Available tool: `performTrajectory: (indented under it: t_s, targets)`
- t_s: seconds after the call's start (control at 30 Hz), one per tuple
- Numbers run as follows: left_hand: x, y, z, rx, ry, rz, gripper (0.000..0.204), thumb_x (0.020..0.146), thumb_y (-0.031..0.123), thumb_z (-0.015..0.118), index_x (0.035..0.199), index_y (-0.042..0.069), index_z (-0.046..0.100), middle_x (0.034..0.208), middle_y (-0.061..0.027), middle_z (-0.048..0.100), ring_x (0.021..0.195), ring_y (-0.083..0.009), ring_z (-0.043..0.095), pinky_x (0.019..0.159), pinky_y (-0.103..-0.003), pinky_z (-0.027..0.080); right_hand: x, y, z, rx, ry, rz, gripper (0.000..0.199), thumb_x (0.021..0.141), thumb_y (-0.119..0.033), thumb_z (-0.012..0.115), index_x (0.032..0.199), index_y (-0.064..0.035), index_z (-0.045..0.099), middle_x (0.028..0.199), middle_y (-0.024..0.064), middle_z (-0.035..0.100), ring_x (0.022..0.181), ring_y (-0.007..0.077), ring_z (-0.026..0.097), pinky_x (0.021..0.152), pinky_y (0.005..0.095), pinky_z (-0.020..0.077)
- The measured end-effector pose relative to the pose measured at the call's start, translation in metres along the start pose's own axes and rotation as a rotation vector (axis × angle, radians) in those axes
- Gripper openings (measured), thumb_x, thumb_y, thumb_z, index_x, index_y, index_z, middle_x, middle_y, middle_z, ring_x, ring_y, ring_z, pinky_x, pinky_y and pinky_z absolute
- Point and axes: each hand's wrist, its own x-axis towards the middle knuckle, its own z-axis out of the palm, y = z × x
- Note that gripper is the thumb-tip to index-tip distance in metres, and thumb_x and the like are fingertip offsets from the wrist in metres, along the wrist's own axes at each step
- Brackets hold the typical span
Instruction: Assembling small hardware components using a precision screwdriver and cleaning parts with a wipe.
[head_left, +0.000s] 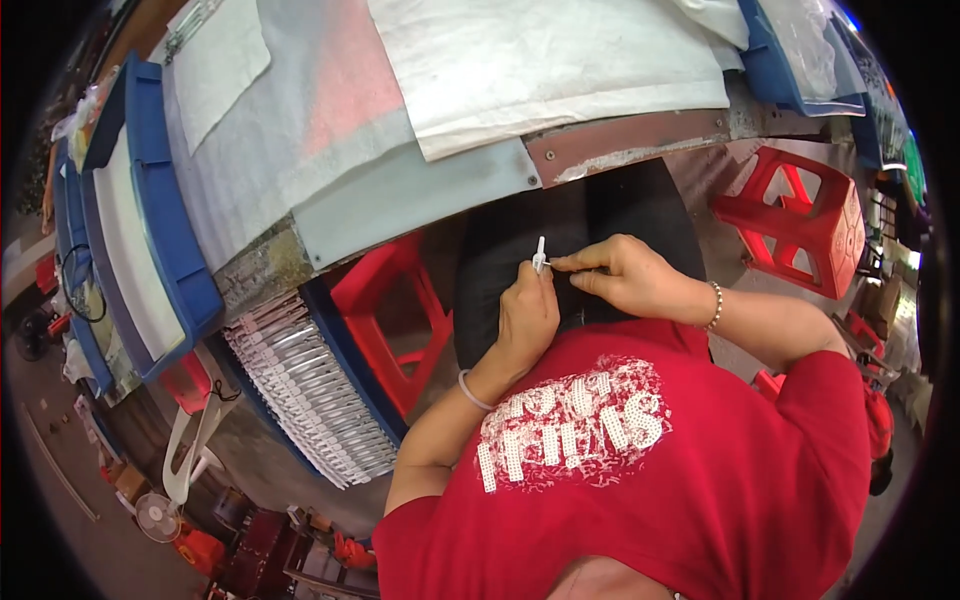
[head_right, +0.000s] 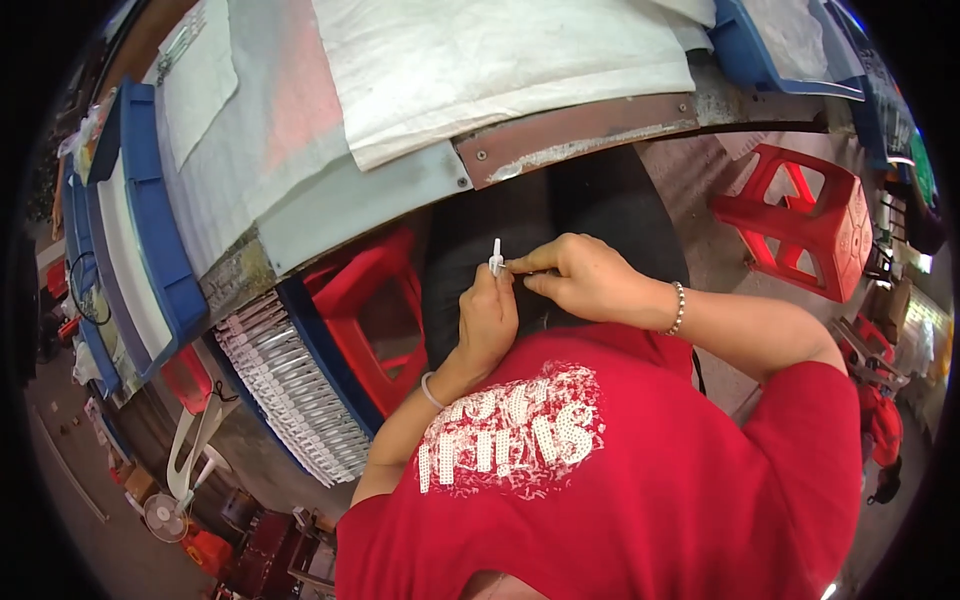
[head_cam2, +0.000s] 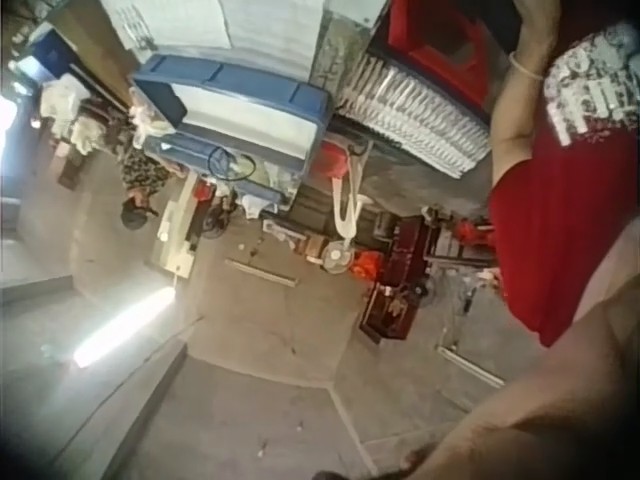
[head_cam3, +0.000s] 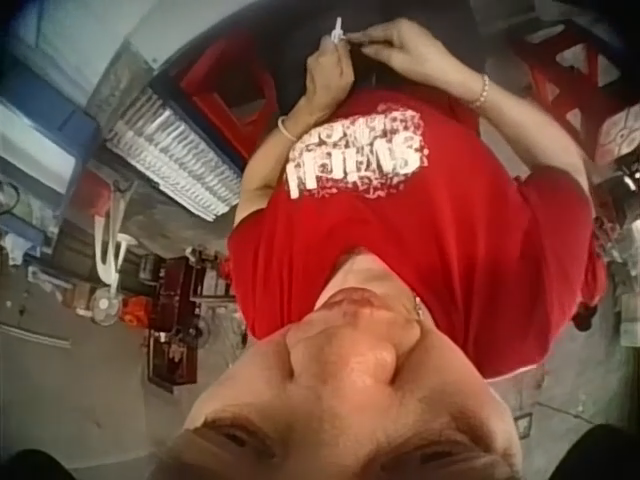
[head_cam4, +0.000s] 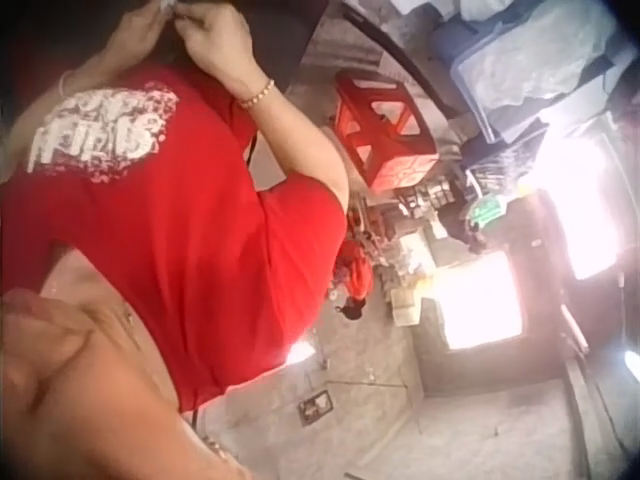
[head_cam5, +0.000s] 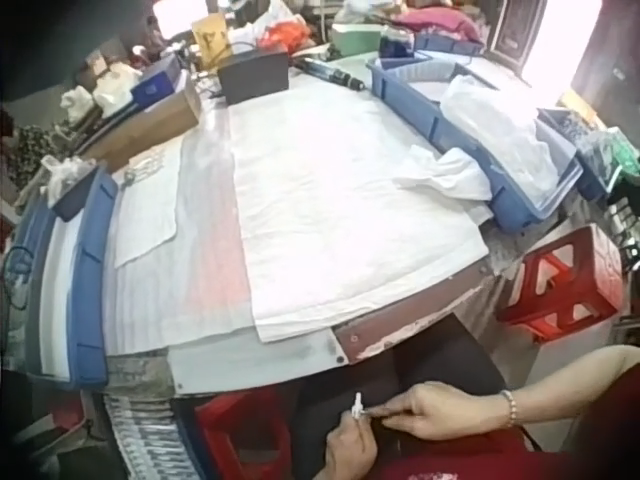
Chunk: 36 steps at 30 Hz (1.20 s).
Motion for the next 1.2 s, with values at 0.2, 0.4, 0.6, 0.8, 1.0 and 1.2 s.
performTrajectory:
  t_s: [0.2,0.4,0.6,0.8,1.0,1.2]
  targets:
    - [-0.01,-0.001,-0.008,-0.628,-0.065,-0.217,0.022,0.1,0.02,0.045,0.09,0.002,0.052,0.06,0.0025,0.044,0.051,-0.0029,0.04,0.044,-0.022,0.033,-0.02,-0.036,-0.014,-0.222,0.036,-0.149,0.037,0.078,-0.006,0.066,0.112,0.0001,0.053,0.096,0.0176,0.062,0.084,0.034,0.063,0.07,0.0398,0.0519]
    - [-0.009,0.008,-0.014,-0.817,-0.088,-0.309,0.023,0.101,0.02,0.043,0.09,0.003,0.052,0.062,0.0051,0.041,0.051,-0.0014,0.037,0.044,-0.019,0.031,-0.023,-0.024,-0.009,-0.275,0.074,-0.275,0.034,0.077,-0.001,0.065,0.11,0.003,0.056,0.097,0.017,0.059,0.083,0.0319,0.061,0.068,0.0374,0.0525]
    - [-0.009,0.011,-0.013,-0.822,-0.085,-0.338,0.024,0.101,0.021,0.043,0.089,0.003,0.052,0.062,0.0038,0.043,0.051,-0.0018,0.039,0.044,-0.019,0.031,-0.023,-0.018,-0.004,-0.218,0.08,-0.245,0.033,0.078,0.0,0.063,0.11,0.0047,0.057,0.095,0.0181,0.059,0.078,0.0321,0.061,0.067,0.0372,0.0525]
    - [-0.01,0.003,-0.004,-0.557,-0.047,-0.237,0.023,0.1,0.018,0.045,0.088,0.0,0.053,0.062,-0.0041,0.05,0.05,-0.0084,0.047,0.044,-0.026,0.036,-0.007,-0.006,-0.014,0.295,-0.013,0.17,0.034,0.082,-0.002,0.052,0.115,0.0039,0.06,0.081,0.017,0.065,0.052,0.0274,0.058,0.047,0.0338,0.0453]
    - [-0.002,-0.005,0.004,-0.199,0.182,0.114,0.021,0.099,0.013,0.044,0.086,-0.001,0.054,0.065,-0.011,0.055,0.052,-0.0193,0.054,0.048,-0.034,0.04,-0.008,-0.015,0.001,-0.403,-0.016,-0.134,0.032,0.077,-0.009,0.064,0.108,0.0,0.063,0.071,0.0111,0.061,0.066,0.0278,0.064,0.057,0.0355,0.0501]
    - [-0.002,-0.001,0.0,-0.205,0.052,0.015,0.018,0.097,0.012,0.045,0.087,-0.002,0.05,0.071,-0.0211,0.059,0.062,-0.0385,0.061,0.052,-0.043,0.044,-0.004,-0.025,-0.014,-0.51,-0.121,-0.153,0.037,0.074,-0.013,0.064,0.109,-0.003,0.065,0.07,0.0124,0.061,0.06,0.0266,0.064,0.053,0.0334,0.0513]
